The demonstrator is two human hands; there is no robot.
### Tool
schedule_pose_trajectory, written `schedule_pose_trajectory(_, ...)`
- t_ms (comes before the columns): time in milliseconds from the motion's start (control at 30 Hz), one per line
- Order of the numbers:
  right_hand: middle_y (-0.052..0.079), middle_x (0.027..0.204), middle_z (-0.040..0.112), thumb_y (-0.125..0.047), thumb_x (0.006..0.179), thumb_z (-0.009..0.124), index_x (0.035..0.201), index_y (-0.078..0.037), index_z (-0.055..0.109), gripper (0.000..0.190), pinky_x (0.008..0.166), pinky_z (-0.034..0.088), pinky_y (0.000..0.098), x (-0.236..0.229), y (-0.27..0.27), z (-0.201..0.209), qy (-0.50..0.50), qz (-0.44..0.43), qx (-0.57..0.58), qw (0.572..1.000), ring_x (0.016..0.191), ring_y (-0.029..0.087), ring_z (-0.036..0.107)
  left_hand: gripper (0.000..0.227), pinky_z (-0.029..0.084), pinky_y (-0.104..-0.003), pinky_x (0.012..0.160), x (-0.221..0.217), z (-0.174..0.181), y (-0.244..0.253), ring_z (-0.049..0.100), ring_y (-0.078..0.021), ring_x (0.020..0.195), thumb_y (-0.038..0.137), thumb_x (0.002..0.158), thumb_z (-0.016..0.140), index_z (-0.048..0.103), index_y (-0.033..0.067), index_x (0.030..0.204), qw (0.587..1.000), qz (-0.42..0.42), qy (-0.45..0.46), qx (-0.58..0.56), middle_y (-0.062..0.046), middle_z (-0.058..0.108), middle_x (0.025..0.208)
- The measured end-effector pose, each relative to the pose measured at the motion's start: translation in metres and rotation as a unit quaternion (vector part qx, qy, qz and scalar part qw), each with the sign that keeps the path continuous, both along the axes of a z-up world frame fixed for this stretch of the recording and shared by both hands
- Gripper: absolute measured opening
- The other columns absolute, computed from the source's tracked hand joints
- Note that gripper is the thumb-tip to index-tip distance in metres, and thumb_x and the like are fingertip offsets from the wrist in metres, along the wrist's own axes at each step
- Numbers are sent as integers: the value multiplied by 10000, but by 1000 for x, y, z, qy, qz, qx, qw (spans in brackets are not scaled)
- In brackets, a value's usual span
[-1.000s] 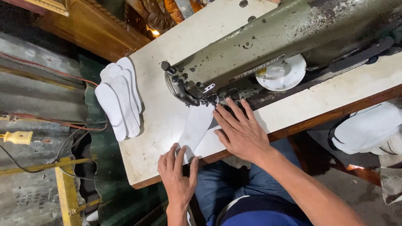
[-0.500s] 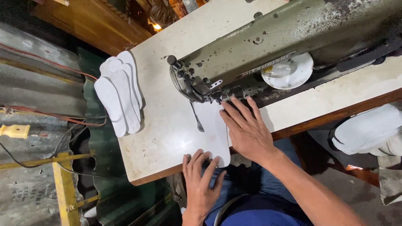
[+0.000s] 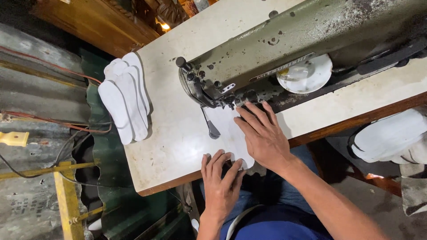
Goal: The person operates a sewing machine to stitch white shoe insoles. They guide the insoles under the needle, retrieve additional insoles from a nearby orange chair, and place finished pieces onto a stack on the table.
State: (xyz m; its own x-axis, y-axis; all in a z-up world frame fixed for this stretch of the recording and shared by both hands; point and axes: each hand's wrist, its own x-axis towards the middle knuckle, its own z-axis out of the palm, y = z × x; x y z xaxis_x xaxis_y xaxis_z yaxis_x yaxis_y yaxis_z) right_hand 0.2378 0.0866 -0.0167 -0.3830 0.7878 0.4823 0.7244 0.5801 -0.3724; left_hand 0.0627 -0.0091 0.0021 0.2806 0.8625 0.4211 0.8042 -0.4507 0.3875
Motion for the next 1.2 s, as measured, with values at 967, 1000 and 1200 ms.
schedule_pose_trajectory(967,94,1445,621,-105,994,607,1308,-47,675,327,1247,262,596,0,0,-1,-4,3,20,1000,1420,336,488,311,293,-613,1202,-15,-8,12,532,-351,1361,148,953,753,680,179,1254,1000,30,2,-3,-102,627,1367)
schedule_pose_trajectory(1000,80,1442,625,-108,986,631,1304,-62,680,325,1251,259,586,-1,0,-1,-6,2,21,1000,1421,325,488,299,287,-614,1207,-15,-7,12,529,-347,1360,145,954,747,688,174,1245,999,35,0,-8,-99,626,1365)
schedule_pose_trajectory(1200,72,1420,640,-123,989,643,1293,-67,693,313,1242,281,587,-1,0,-2,-12,-2,29,999,1404,319,503,318,298,-623,1195,-16,-7,16,528,-358,1362,143,951,755,677,179,1257,999,36,-5,-7,-103,624,1373)
